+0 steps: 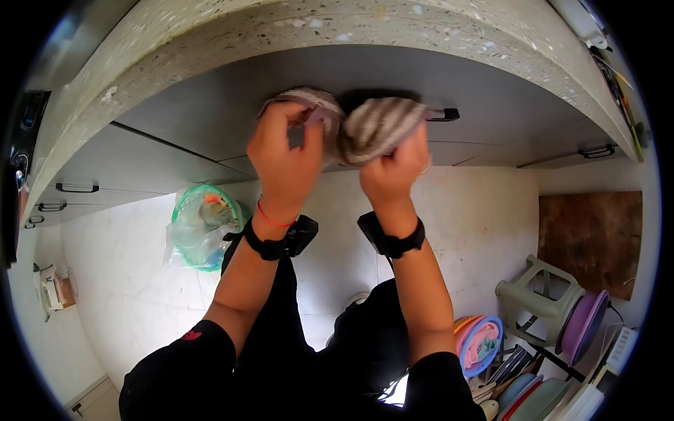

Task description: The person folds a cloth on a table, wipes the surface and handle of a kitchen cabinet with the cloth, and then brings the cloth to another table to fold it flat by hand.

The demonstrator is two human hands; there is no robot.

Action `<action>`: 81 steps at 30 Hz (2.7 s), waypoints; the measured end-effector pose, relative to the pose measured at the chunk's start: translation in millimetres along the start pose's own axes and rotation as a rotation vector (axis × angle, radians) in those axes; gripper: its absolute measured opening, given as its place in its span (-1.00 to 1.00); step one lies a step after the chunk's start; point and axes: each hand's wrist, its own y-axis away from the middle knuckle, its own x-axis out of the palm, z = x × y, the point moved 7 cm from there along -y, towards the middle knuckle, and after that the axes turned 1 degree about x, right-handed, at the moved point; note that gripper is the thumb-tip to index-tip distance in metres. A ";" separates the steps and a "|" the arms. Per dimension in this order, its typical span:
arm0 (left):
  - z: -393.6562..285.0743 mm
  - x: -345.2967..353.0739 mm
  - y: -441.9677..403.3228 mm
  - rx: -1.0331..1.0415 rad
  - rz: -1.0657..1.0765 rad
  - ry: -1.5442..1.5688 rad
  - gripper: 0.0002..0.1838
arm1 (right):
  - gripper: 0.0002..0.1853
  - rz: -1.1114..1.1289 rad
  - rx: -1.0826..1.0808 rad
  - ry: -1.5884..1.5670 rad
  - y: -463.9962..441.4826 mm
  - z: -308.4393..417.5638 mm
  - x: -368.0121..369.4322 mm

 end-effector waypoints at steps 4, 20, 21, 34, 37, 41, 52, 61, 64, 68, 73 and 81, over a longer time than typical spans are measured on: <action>2.9 7.2 6.6 0.130 0.044 -0.179 -0.82 | -0.79 0.047 -0.194 0.207 8.2 10.6 25.9; 31.0 26.3 34.7 -0.043 0.296 -0.212 -0.83 | -0.78 0.102 -0.041 0.092 34.5 13.2 11.3; 36.9 31.0 39.8 -0.086 0.326 -0.187 -0.83 | -0.78 0.111 0.060 -0.011 40.5 2.3 12.6; 46.9 50.7 59.2 -0.091 0.424 -0.067 -0.84 | -0.83 -0.240 0.659 -0.119 50.1 -112.9 -27.7; 47.4 50.8 59.8 -0.123 0.409 -0.036 -0.85 | -0.84 -0.154 0.501 -0.037 44.9 -80.3 -8.0; 41.3 46.1 52.2 -0.124 0.362 -0.001 -0.87 | -0.89 0.196 0.433 -0.075 60.5 -48.3 36.0; 45.5 44.2 49.8 -0.149 0.387 0.038 -0.88 | -0.78 -0.070 0.554 -0.228 44.3 -78.4 -8.3; 46.4 46.0 49.6 -0.170 0.386 0.054 -0.87 | -0.81 -0.162 0.593 -0.222 55.7 -90.9 -6.6; 43.0 45.4 46.4 -0.122 0.406 0.035 -0.87 | -0.83 -0.011 0.592 -0.142 75.8 -92.0 14.2; 46.1 47.0 46.7 -0.130 0.400 0.045 -0.88 | -0.77 0.058 0.637 -0.162 79.6 -90.3 23.6; 45.0 45.7 45.9 -0.119 0.396 0.054 -0.88 | -0.71 -0.046 0.694 -0.136 74.5 -102.4 2.3; 45.4 45.8 47.7 -0.115 0.411 0.031 -0.89 | -0.57 -0.394 0.906 -0.161 86.5 -183.0 -48.0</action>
